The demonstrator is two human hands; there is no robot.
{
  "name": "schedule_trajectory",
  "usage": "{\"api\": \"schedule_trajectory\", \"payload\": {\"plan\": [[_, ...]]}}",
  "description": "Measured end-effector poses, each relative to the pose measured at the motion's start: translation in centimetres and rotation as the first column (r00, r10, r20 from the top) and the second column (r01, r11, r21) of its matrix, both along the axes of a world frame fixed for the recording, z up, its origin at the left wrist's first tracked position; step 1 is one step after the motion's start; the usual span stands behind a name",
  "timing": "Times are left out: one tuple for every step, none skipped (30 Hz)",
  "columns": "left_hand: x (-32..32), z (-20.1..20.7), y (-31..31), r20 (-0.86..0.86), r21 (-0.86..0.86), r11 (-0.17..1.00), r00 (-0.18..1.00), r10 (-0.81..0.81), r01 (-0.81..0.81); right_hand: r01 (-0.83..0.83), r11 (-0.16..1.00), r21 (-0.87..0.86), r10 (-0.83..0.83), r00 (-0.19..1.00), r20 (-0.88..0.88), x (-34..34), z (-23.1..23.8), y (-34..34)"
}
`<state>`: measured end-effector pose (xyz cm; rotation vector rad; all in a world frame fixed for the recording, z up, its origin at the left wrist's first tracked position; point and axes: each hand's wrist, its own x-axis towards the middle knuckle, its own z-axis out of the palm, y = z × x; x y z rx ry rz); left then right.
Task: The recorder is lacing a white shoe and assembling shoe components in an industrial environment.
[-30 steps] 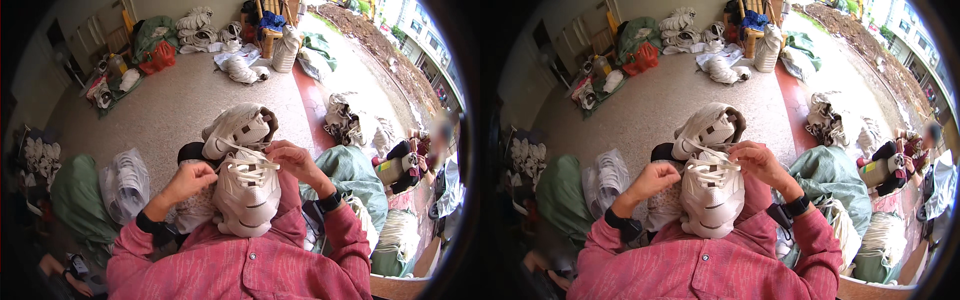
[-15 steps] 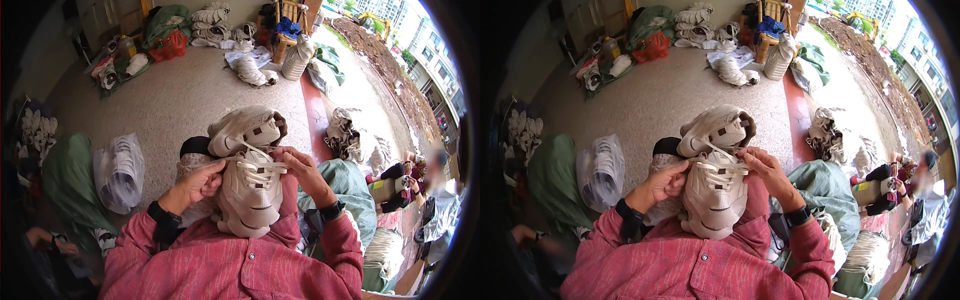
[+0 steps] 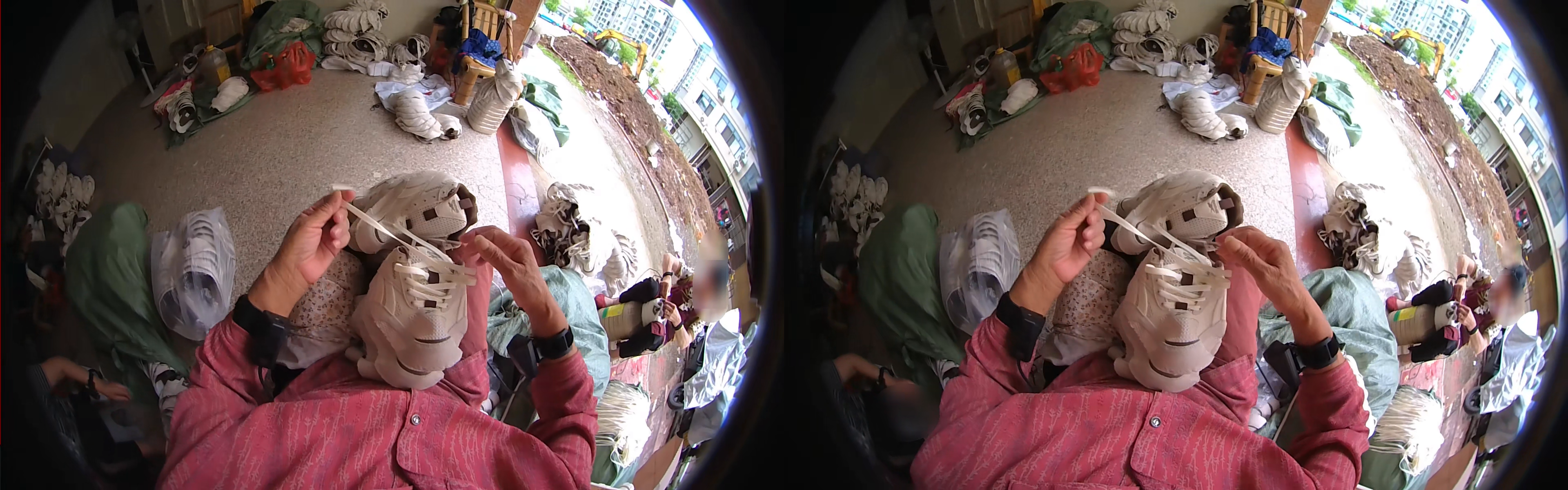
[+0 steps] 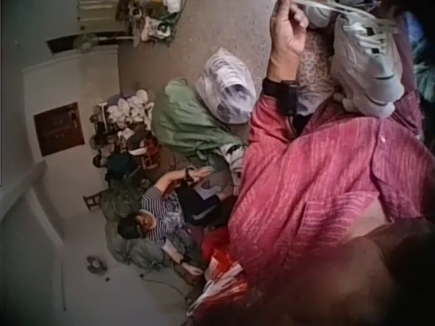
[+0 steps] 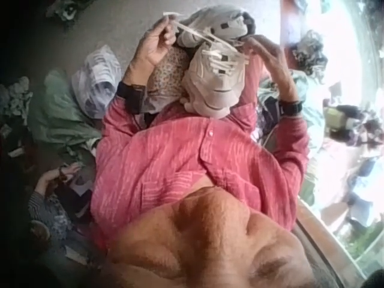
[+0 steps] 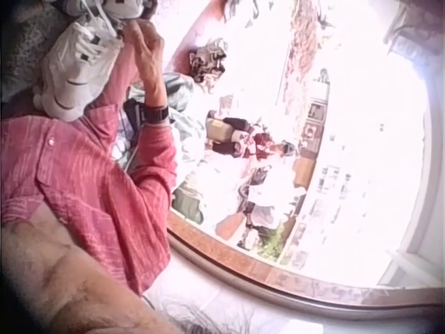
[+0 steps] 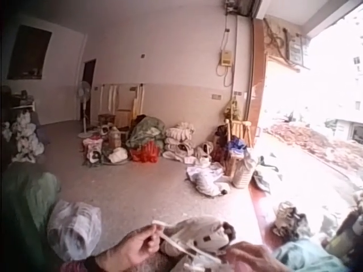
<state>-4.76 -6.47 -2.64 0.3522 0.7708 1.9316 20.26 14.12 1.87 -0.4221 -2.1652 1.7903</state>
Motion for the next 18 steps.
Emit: {"api": "schedule_trajectory", "payload": {"plan": [[-0.2, 0.7, -0.2, -0.038, -0.01, 0.998, 0.998, 0.055, -0.055, -0.032, 0.999, 0.038, 0.031, 0.999, 0.015, -0.5, 0.5, -0.2], [-0.8, 0.8, -0.5, -0.073, -0.029, 0.997, 0.994, 0.076, -0.078, -0.065, 0.995, 0.075, 0.063, 0.998, 0.03, -1.0, 0.8, -0.4], [-0.6, 1.7, -0.2, -0.069, -0.027, 0.997, 0.995, 0.072, -0.074, -0.062, 0.995, 0.077, 0.059, 0.998, 0.033, -1.4, 0.8, -0.3], [0.0, 3.2, 0.1, -0.004, -0.057, 0.987, 0.989, 0.149, -0.149, -0.124, 0.981, 0.15, 0.117, 0.991, 0.058, -1.8, 0.9, -0.1], [0.3, 4.1, 0.3, 0.06, -0.091, 0.971, 0.972, 0.227, -0.221, -0.187, 0.957, 0.22, 0.172, 0.981, 0.086, -2.1, 0.9, -0.1], [-0.1, 3.9, 0.1, 0.083, -0.035, 0.981, 0.977, 0.195, -0.192, -0.191, 0.957, 0.22, 0.176, 0.981, 0.086, -2.7, 1.0, -0.3], [-0.4, 3.6, -0.1, 0.084, -0.035, 0.98, 0.977, 0.198, -0.195, -0.236, 0.943, 0.235, 0.219, 0.971, 0.093, -3.2, 1.1, -0.7], [-0.8, 3.2, -0.2, 0.1, 0.011, 0.985, 0.98, 0.172, -0.174, -0.279, 0.928, 0.248, 0.261, 0.96, 0.101, -3.7, 1.2, -1.0], [-1.2, 2.8, -0.5, 0.115, 0.056, 0.986, 0.982, 0.153, -0.16, -0.288, 0.925, 0.248, 0.27, 0.957, 0.102, -4.3, 1.2, -1.2], [-1.7, 2.3, -0.9, 0.116, 0.055, 0.984, 0.98, 0.161, -0.169, -0.325, 0.926, 0.19, 0.302, 0.943, 0.14, -4.8, 1.3, -1.3], [-2.2, 1.7, -1.4, 0.014, 0.095, 0.995, 1.0, 0.001, -0.002, -0.358, 0.924, 0.131, 0.334, 0.926, 0.177, -5.3, 1.3, -1.4], [-2.3, 2.0, -1.5, -0.093, 0.12, 0.977, 0.982, -0.165, 0.175, -0.358, 0.924, 0.132, 0.333, 0.926, 0.18, -5.7, 1.1, -1.1], [-1.1, 2.2, -1.2, -0.139, -0.094, 0.989, 0.982, -0.127, 0.115, -0.35, 0.928, 0.13, 0.312, 0.918, 0.245, -6.2, 0.6, -0.7], [-0.2, 2.1, -1.0, -0.234, -0.214, 0.967, 0.954, -0.187, 0.137, -0.341, 0.931, 0.13, 0.289, 0.906, 0.309, -6.6, 0.1, -0.3], [0.4, 1.9, -1.0, -0.319, -0.334, 0.932, 0.914, -0.25, 0.139, -0.344, 0.93, 0.13, 0.292, 0.905, 0.311, -7.0, -0.4, -0.1], [1.0, 1.7, -0.9, -0.318, -0.333, 0.933, 0.915, -0.247, 0.136, -0.39, 0.889, 0.239, 0.32, 0.904, 0.282, -7.3, -0.9, 0.0], [1.5, 1.5, -0.7, -0.395, -0.392, 0.909, 0.865, -0.308, 0.144, -0.425, 0.836, 0.347, 0.351, 0.901, 0.256, -7.5, -1.1, 0.1], [1.9, 1.2, -0.6, -0.465, -0.449, 0.881, 0.805, -0.37, 0.146, -0.427, 0.835, 0.347, 0.352, 0.9, 0.258, -7.8, -1.0, 0.1]]}}
